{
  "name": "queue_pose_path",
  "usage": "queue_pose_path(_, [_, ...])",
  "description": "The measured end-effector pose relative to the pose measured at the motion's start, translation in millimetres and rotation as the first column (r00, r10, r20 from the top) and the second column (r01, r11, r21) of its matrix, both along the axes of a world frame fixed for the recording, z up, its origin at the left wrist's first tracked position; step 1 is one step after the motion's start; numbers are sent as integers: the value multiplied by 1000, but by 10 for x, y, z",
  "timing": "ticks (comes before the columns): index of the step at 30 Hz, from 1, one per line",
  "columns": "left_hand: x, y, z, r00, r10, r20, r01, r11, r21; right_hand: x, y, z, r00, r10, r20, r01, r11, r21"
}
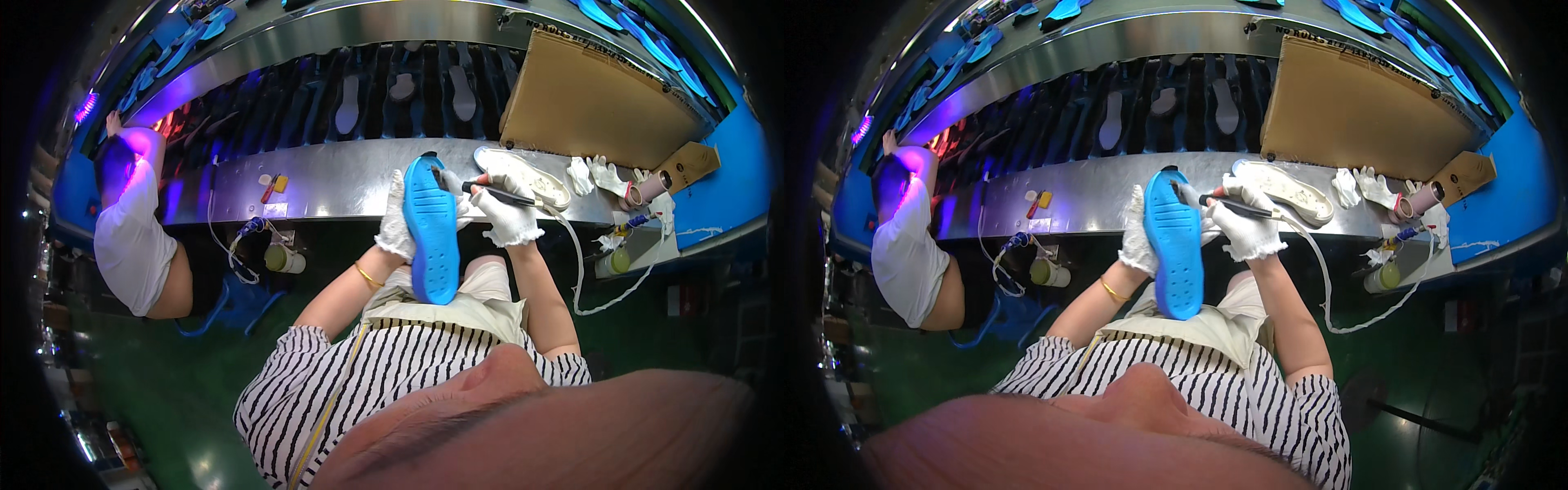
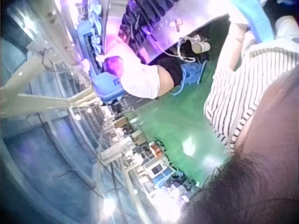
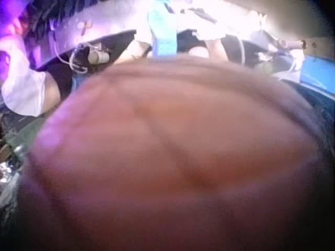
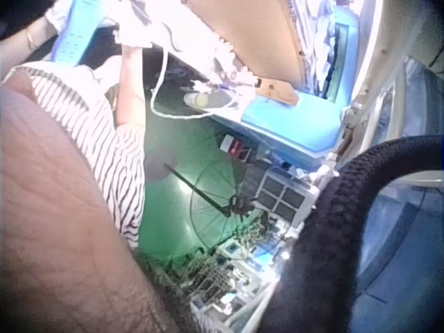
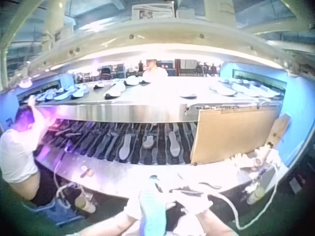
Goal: The person takes blue shoe soles from a conveyor belt, holds them against a white cloth, and applies a tool to the edges and surface before returning them to the belt.
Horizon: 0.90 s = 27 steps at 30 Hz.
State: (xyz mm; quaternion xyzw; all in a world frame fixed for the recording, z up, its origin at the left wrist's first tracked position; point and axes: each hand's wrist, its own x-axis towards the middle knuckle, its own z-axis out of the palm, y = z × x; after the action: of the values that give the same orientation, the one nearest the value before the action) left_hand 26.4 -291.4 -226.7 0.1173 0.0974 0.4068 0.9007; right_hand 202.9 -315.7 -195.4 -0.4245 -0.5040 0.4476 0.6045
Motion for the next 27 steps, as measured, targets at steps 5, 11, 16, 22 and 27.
queue_pose_path(5, [322, -45, -154, 961, 250, -115, -234, 962, 139, -118, 32, -52, 981, -170, 95, 159, 981, 111])
queue_pose_path(11, [273, 116, -345, 977, 186, -108, -176, 980, 94, -82, -68, -126, 997, -15, 79, 8, 996, 84])
queue_pose_path(16, [206, 130, -244, 953, 194, -232, -181, 980, 77, -132, -100, -247, 963, -121, 240, 54, 962, 268])
queue_pose_path(22, [74, 97, -118, 940, 176, -291, -160, 984, 79, -96, -231, -188, 954, 75, 290, -88, 996, 29])
queue_pose_path(27, [84, 135, -88, 960, 89, -264, -71, 995, 77, -110, -306, -228, 920, 35, 390, -151, 951, 270])
